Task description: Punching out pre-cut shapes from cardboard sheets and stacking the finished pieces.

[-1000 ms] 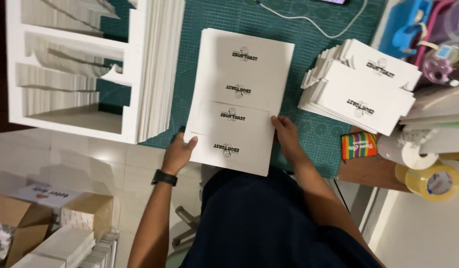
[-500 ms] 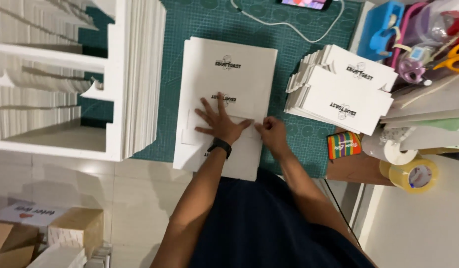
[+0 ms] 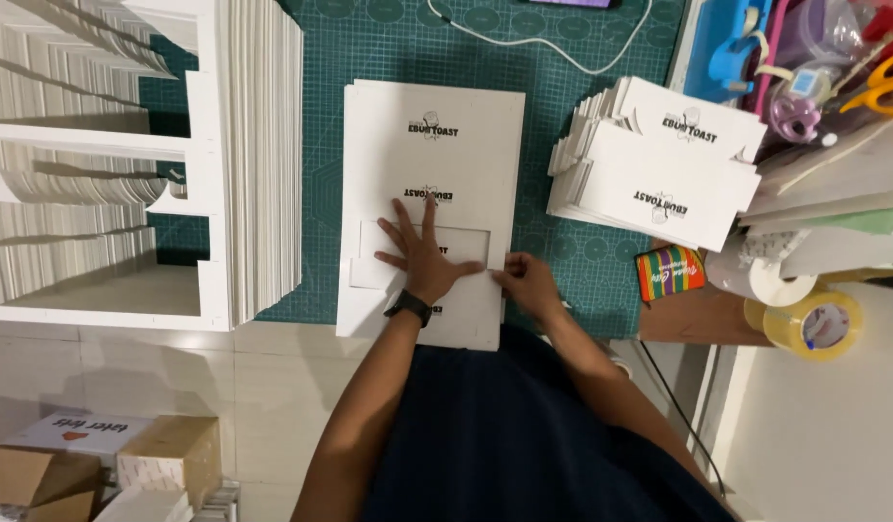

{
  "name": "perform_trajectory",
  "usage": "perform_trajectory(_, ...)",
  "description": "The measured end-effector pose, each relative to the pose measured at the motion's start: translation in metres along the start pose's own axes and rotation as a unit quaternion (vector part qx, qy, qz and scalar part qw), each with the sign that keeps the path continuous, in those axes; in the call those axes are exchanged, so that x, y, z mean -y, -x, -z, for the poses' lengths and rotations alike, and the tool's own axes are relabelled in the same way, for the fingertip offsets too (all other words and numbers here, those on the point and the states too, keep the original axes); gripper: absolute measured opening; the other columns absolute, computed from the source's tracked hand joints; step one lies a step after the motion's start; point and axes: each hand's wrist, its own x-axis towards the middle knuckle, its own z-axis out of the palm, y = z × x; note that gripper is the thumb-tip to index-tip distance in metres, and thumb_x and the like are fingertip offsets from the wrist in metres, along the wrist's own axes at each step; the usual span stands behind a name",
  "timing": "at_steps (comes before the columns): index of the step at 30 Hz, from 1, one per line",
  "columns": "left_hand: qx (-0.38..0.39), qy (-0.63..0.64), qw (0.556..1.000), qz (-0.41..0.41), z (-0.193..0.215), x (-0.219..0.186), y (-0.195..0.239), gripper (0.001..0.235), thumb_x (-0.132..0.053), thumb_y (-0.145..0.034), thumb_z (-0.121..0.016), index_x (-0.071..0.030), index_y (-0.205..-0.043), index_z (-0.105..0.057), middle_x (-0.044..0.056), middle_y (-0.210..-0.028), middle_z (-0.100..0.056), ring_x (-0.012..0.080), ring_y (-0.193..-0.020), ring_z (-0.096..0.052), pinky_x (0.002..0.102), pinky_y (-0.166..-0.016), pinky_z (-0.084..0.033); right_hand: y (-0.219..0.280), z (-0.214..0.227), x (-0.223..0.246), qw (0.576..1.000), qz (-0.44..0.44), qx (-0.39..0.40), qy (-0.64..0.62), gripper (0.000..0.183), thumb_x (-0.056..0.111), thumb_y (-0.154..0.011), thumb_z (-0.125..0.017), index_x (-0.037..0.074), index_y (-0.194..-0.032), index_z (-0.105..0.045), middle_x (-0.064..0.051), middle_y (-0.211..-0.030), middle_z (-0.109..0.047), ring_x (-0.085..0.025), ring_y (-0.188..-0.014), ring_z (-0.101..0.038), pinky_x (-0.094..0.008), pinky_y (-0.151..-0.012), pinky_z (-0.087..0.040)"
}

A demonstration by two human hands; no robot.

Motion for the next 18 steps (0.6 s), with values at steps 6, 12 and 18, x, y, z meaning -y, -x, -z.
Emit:
perform_trajectory(6,0.039,-0.032,0.998,0.024,0.01,-0.019,0.015,0.137,-0.032,-0.068,-0.098,-0.035,-0.166,-0.002,0.013,-0.167,0.027,0.0432,-0.145,0.039,0.077,-0.105,0.024,0.009,-0.003,0.003,0.999,-0.024,-0.01,0.026,0.033,0.009,-0.082,-0.079,-0.003,-0.11,-0.066,-0.014,-0.083,-0.068,-0.024,-0.065,-0.069,-0.039,-0.057,-0.055)
perform_trajectory(12,0.004,-0.046,0.999,0.02,0.004,-0.011,0.004,0.146,-0.035,-0.062,-0.1,-0.035,-0.165,0.003,0.015,-0.166,0.029,0.044,-0.146,0.036,0.078,-0.103,0.026,0.035,-0.011,0.04,0.994,0.029,-0.031,0.105,0.03,0.015,-0.082,-0.084,0.001,-0.105,-0.071,-0.018,-0.088,-0.073,-0.028,-0.082,-0.07,-0.039,-0.069,-0.056)
perform_trajectory(18,0.047,-0.074,0.996,0.016,0.013,-0.025,0.014,0.149,-0.048,-0.059,-0.099,-0.036,-0.165,0.005,0.016,-0.165,0.032,0.0457,-0.143,0.04,0.08,-0.103,0.023,0.052,-0.011,0.004,0.991,-0.129,0.036,0.021,0.062,0.022,-0.082,-0.085,-0.007,-0.132,-0.063,-0.028,-0.116,-0.069,-0.039,-0.102,-0.071,-0.047,-0.075,-0.062)
